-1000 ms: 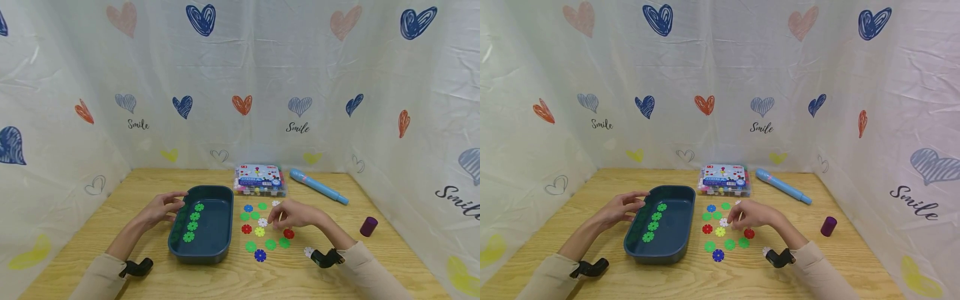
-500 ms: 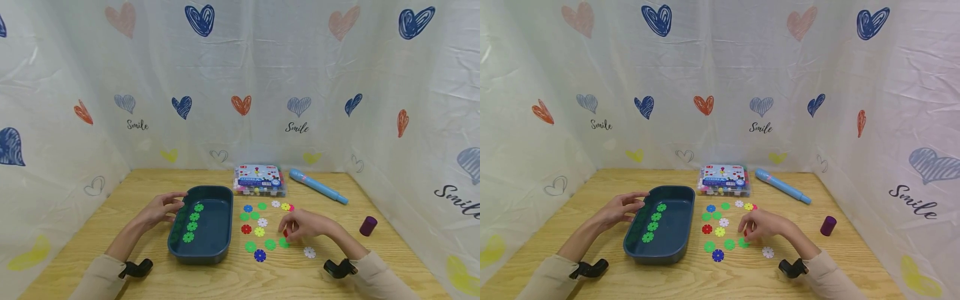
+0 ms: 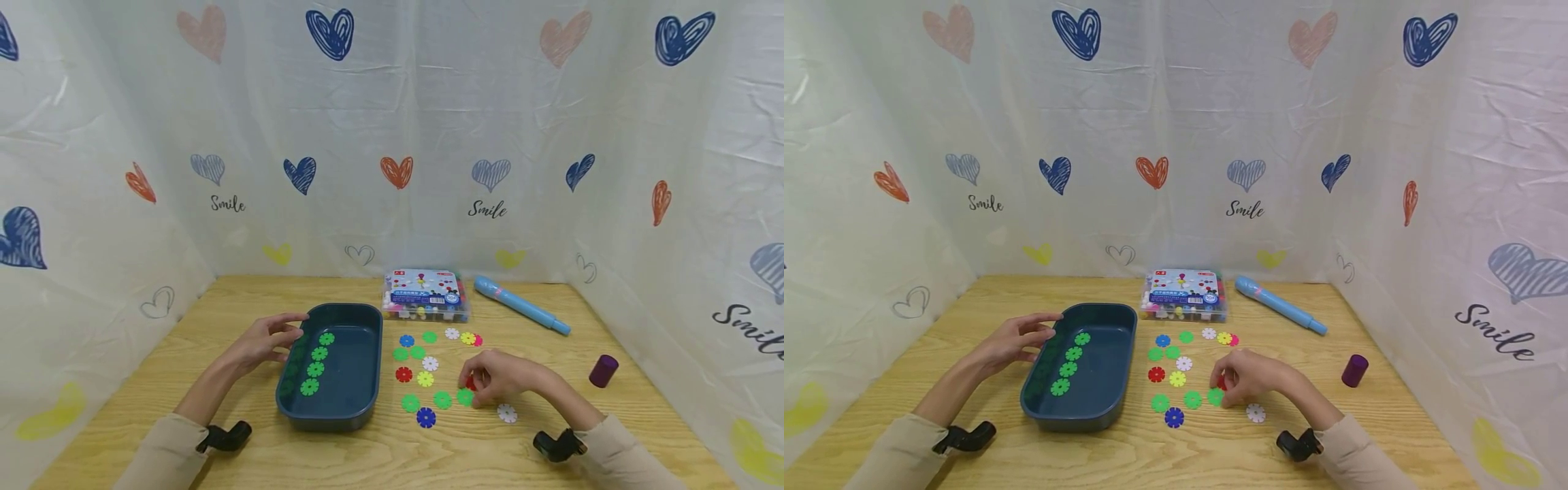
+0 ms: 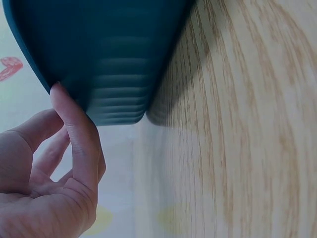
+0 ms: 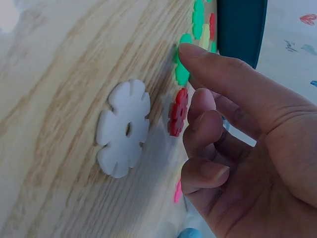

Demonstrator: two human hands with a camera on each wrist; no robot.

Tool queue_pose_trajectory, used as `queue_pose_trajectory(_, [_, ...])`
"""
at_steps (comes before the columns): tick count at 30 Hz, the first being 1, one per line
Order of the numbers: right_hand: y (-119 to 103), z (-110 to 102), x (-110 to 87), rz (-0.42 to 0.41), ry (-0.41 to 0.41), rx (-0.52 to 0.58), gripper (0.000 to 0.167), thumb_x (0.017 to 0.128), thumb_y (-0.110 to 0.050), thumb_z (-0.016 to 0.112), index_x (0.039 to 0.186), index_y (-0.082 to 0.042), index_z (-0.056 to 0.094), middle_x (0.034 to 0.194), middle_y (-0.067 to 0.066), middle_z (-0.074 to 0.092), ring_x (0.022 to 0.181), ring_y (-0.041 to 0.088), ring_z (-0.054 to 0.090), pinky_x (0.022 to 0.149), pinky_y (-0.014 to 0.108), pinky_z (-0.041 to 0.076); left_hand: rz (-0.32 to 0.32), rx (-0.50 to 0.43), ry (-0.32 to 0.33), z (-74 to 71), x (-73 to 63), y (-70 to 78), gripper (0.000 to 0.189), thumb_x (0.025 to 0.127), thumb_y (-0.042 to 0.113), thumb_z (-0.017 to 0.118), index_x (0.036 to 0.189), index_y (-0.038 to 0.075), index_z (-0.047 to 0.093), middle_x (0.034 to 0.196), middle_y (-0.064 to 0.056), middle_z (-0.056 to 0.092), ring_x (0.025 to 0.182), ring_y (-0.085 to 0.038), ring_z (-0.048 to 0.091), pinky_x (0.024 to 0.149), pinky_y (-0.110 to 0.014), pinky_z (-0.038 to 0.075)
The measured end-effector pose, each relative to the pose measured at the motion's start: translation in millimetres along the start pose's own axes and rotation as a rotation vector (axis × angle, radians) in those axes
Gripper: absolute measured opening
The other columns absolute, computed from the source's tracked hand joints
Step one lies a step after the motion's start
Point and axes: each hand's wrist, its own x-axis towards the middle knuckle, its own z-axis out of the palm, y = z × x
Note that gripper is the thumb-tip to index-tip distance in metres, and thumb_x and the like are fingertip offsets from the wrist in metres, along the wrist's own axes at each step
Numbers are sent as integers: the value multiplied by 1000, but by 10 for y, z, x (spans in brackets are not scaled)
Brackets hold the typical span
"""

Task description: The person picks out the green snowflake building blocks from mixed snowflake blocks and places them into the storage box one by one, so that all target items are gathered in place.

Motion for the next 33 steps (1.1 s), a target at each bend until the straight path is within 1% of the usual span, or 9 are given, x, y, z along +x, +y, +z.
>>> queue_pose_trajectory(9, [5,13,-1,25,14,6,21,84,-13,77,102,-7,68,72,-3,57,60,0,45,57,16,41,0,4,5,7,4,3,59,96,31,64,147,10,43,132,-21,49,98,-24,60,73,-30,58])
queue_pose_trajectory(16, [5,15,7,53,5,19,21,83,-13,77,101,-6,67,72,-5,55,61,1,46,57,16,41,5,-7,0,1,2,-5,60,96,30,64,148,9,42,129,-21,49,97,-24,61,72,-31,58])
queue_pose_trajectory(22, [4,22,15,63,8,24,23,82,-12,78,101,-6,65,74,-1,58,63,3,47,58,17,43,4,-12,-1,-1,5,-5,60,96,30,64,147,9,42,128,-20,49,96,-23,61,72,-31,58])
queue_pose_trajectory(28, [-31,47,18,82,51,-24,22,81,-11,79,98,-11,64,84,9,60,64,4,45,59,17,42,8,-11,-4,-3,10,-8,60,96,31,64,147,9,42,127,-20,49,95,-23,61,72,-31,58])
queue_pose_trajectory(33, [-86,73,8,70,91,-63,23,80,-9,79,96,-13,63,89,4,62,58,3,42,55,18,41,3,-2,2,-1,9,-7,60,96,31,64,148,9,42,130,-21,48,98,-24,61,73,-30,58])
